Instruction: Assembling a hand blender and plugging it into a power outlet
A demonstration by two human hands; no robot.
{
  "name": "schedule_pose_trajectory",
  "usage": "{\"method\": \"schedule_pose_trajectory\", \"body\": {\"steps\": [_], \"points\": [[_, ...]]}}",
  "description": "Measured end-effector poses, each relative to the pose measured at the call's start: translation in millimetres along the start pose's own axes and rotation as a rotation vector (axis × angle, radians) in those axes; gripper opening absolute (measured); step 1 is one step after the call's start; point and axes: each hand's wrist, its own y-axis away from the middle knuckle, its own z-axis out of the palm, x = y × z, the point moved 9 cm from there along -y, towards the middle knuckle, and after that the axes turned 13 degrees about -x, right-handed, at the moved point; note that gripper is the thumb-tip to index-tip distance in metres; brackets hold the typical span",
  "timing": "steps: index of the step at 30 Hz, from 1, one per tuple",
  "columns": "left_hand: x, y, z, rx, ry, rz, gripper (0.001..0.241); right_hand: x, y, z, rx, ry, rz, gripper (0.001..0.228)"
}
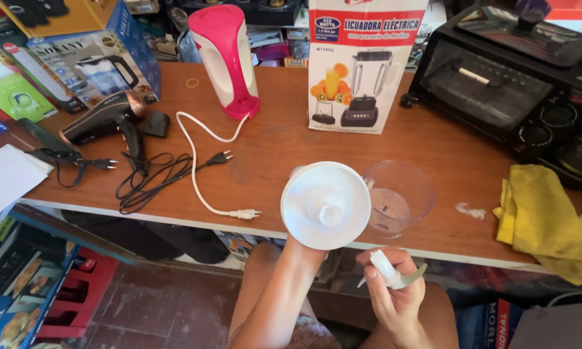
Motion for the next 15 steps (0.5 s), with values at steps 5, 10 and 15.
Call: {"method": "schedule_pose_trajectory", "body": {"steps": [5,10,15], "points": [[4,-5,5,0.034,-0.027,0.005,0.064,-20,-23,7,-0.048,0.209,-0.100,0.015],[1,-4,14,0.074,-0.049,0.003,0.061,-18,-28,16,-0.099,0.355,-0.106,0.018],[-1,-1,17,0.121,-0.069,0.009,0.058,-12,-24,8,0.054,0.319,-0.061,0.020]]}}
